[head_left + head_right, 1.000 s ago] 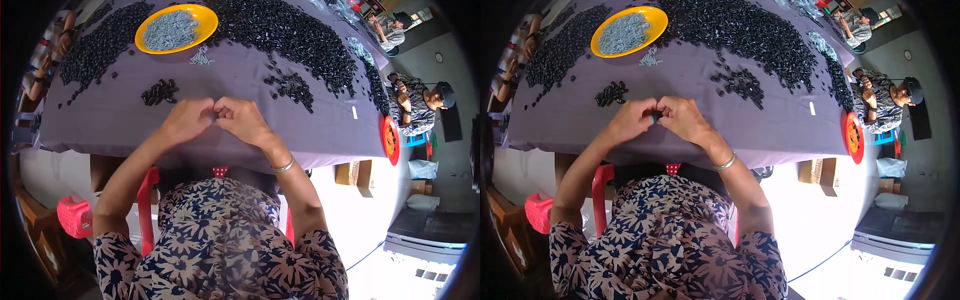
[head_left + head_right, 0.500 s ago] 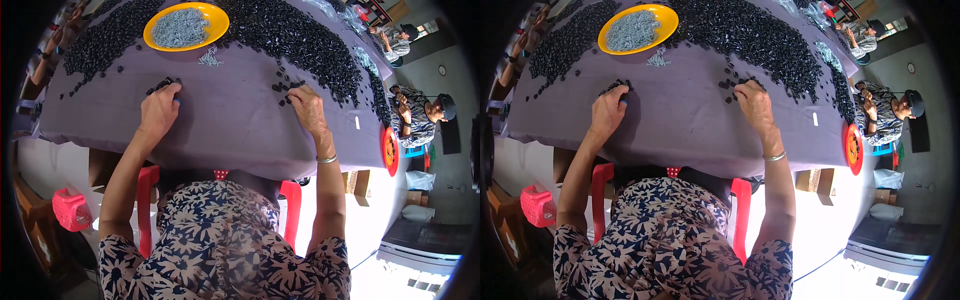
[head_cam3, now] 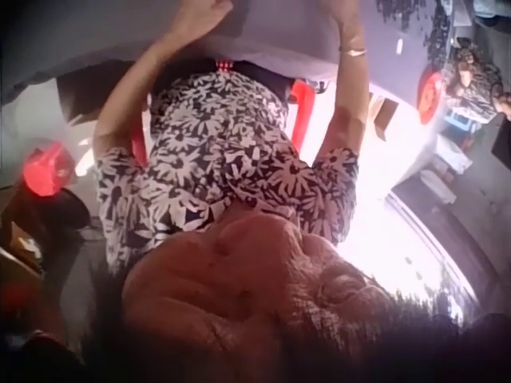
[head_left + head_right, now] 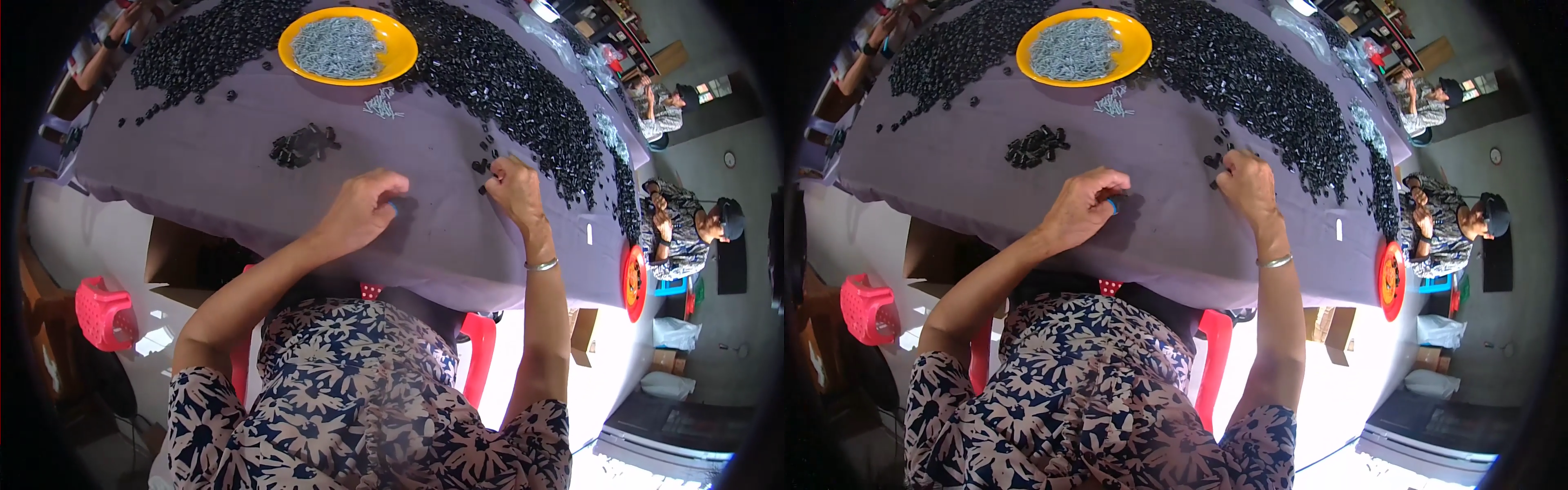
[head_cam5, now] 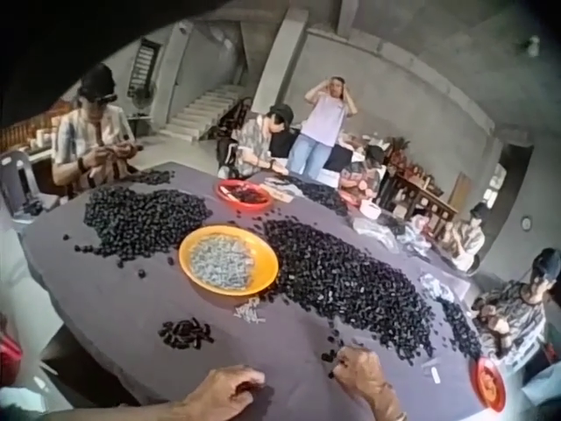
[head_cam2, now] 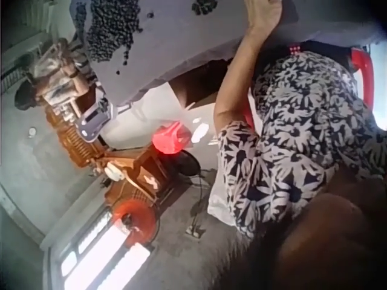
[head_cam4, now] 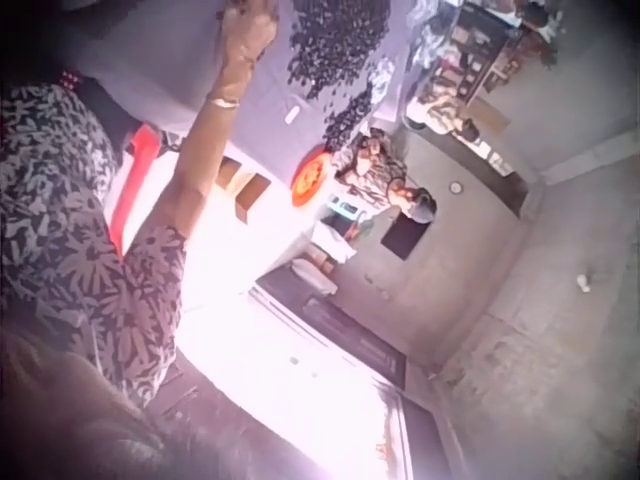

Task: The person repeatedly assembles small plastic components by inserting metal screws into them by hand.

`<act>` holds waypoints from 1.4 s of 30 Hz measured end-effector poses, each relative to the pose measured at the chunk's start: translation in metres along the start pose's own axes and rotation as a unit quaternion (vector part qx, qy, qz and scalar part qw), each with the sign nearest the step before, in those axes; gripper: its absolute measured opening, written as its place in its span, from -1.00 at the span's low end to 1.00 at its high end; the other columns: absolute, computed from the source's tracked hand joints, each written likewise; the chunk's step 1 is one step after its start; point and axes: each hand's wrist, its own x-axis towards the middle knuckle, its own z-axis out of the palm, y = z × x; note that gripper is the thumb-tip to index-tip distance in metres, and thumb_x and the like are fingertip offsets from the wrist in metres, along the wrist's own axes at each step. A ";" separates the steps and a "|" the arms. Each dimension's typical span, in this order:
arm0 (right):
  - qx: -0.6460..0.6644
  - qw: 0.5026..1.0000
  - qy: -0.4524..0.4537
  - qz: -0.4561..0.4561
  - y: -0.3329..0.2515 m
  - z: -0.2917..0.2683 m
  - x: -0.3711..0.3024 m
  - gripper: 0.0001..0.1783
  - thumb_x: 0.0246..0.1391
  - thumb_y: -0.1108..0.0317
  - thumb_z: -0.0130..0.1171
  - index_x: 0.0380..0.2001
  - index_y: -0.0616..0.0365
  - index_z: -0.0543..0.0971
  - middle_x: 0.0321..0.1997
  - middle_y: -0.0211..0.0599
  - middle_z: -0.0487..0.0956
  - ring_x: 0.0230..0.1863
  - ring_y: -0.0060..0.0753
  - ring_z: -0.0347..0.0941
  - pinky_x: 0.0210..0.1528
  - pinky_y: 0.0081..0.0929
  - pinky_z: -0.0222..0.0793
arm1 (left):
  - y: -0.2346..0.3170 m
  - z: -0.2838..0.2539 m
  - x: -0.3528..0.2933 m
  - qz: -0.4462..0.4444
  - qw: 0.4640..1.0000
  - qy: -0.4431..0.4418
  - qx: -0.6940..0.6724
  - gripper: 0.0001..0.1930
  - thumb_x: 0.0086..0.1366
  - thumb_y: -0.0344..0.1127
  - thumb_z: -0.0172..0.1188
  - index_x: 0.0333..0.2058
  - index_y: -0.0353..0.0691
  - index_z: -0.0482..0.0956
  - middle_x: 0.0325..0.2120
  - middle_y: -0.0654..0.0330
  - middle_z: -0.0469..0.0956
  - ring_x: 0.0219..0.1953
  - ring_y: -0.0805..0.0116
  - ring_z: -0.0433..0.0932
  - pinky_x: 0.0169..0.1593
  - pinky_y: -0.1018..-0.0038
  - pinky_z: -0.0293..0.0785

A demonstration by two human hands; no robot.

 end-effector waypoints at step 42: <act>0.159 0.973 0.084 -0.145 -0.145 0.000 -0.019 -0.36 -0.25 0.67 0.26 0.03 0.13 0.48 -0.36 -0.36 0.55 -0.50 -0.50 0.38 -0.34 -0.53 0.43 | 0.000 -0.005 0.002 -0.089 0.939 -0.032 -0.329 -0.60 0.27 -0.45 0.16 0.09 -0.28 0.40 -0.23 0.25 0.59 -0.25 0.59 0.51 -0.25 0.62 0.43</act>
